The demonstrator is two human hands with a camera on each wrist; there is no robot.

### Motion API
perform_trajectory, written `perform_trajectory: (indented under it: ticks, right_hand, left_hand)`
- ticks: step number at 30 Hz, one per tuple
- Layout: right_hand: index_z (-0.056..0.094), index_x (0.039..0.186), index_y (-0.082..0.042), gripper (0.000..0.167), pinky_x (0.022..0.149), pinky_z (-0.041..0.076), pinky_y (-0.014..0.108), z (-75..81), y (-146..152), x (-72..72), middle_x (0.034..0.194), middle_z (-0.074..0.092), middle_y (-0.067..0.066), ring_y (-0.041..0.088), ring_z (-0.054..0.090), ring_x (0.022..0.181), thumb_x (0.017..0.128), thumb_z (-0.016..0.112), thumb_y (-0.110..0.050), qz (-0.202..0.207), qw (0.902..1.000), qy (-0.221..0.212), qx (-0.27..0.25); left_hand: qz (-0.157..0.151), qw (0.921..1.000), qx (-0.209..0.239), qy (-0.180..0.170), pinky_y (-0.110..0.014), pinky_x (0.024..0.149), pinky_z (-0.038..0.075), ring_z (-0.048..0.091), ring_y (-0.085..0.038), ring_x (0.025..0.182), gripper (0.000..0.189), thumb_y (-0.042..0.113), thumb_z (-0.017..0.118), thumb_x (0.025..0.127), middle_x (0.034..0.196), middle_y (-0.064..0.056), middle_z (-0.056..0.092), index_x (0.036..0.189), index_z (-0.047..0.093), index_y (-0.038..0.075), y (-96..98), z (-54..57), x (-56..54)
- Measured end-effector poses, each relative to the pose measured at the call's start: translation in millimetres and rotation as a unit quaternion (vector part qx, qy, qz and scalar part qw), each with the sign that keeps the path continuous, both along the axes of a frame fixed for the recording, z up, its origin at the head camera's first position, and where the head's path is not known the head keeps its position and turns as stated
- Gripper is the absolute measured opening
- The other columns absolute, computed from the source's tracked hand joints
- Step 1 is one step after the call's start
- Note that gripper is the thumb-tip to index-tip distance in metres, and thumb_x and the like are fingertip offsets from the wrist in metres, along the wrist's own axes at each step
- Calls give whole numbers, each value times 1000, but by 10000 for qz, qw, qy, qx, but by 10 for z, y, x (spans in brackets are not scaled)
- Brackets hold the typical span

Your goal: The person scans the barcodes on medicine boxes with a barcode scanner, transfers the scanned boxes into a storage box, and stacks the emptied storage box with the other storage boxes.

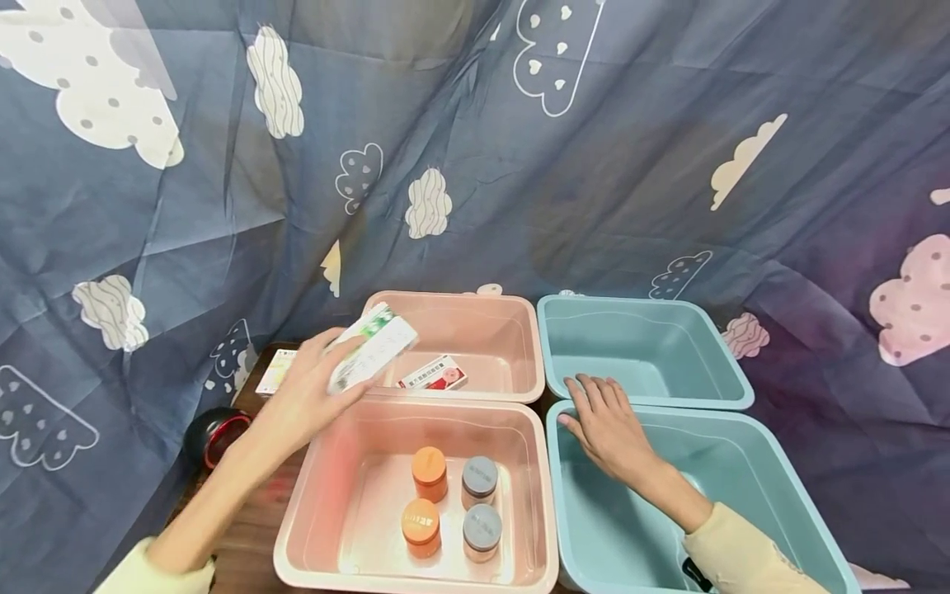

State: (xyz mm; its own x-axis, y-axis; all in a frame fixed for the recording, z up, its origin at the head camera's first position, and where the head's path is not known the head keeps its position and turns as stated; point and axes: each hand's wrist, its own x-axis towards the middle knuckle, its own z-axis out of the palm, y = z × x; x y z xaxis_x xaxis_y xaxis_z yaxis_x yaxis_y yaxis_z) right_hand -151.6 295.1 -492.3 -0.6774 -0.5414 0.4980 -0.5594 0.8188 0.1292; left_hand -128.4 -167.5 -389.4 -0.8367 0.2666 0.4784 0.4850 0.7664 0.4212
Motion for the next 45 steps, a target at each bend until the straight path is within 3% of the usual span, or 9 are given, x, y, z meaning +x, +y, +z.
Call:
perform_trajectory:
  ticks: [3, 7, 12, 18, 20, 22, 28, 35, 45]
  right_hand:
    - [57, 147, 7, 74, 110, 47, 67, 27, -13, 29, 143, 60, 32, 50, 60, 130, 117, 25, -53, -36, 9998, -213, -34]
    - [45, 160, 8, 65, 122, 37, 68, 93, -22, 83, 165, 44, 35, 53, 44, 152, 116, 50, -40, -282, 9944, -1012, -131]
    - [32, 167, 10, 75, 127, 27, 68, 146, -28, 113, 175, 24, 36, 54, 27, 162, 111, 64, -29, -421, 9880, -1479, -146]
    - [29, 168, 9, 75, 129, 25, 66, 137, -7, 102, 177, 19, 35, 54, 24, 163, 114, 57, -34, -410, 9865, -1578, -184]
    - [28, 168, 9, 75, 130, 24, 66, 119, 3, 91, 177, 18, 35, 54, 24, 163, 116, 52, -38, -369, 9870, -1548, -236]
    - [27, 169, 8, 75, 132, 21, 65, 85, 19, 76, 178, 16, 34, 55, 24, 163, 117, 45, -44, -303, 9880, -1487, -290]
    - [23, 172, 4, 76, 139, 0, 50, -28, 61, 33, 180, 12, 30, 50, 18, 166, 119, 34, -50, -259, 9867, -1577, -293]
    - [34, 168, 5, 68, 130, 20, 65, 45, 27, 44, 176, 26, 33, 54, 26, 162, 118, 46, -41, -231, 9812, -1852, -481]
    - [29, 170, 4, 69, 128, 20, 70, 133, 53, -5, 178, 19, 31, 53, 22, 163, 117, 51, -35, -332, 9696, -2424, -79]
  left_hand:
    - [-232, 9981, -256, -514, -70, 111, 46, 54, -55, 134, 56, 13, 84, 94, 149, -34, 57, 144, 64, -2, 253, 43, -297]
    - [-351, 9891, -906, -1108, -71, 118, 43, 53, -55, 140, 59, 18, 79, 99, 155, -35, 54, 150, 60, -4, 551, -1, -660]
    - [-649, 9761, -1682, -1217, -65, 118, 43, 54, -53, 133, 59, 21, 77, 102, 151, -38, 54, 151, 58, -7, 785, -209, -947]
    - [-713, 9660, -2177, -1203, -62, 99, 49, 52, -44, 116, 68, 35, 69, 106, 136, -31, 52, 155, 48, -7, 868, -1114, -1578]
    - [-657, 9604, -2417, -1223, -63, 95, 50, 51, -42, 114, 69, 37, 67, 106, 131, -28, 51, 155, 47, -7, 907, -1312, -1706]
    - [-595, 9515, -2565, -1590, -63, 99, 50, 51, -43, 117, 69, 33, 68, 106, 130, -28, 49, 155, 45, -10, 986, -1248, -1684]
    - [-482, 9260, -2788, -2499, -61, 116, 44, 48, -49, 127, 66, 20, 68, 107, 136, -36, 48, 153, 42, -20, 1148, -771, -1406]
    - [-257, 9162, -3154, -2459, -53, 115, 47, 50, -44, 127, 65, 24, 66, 108, 136, -31, 49, 149, 44, -21, 1138, -778, -1417]
    - [-183, 9049, -3363, -2604, -56, 115, 49, 53, -44, 130, 59, 23, 69, 106, 134, -30, 53, 144, 51, -18, 1119, -873, -1453]
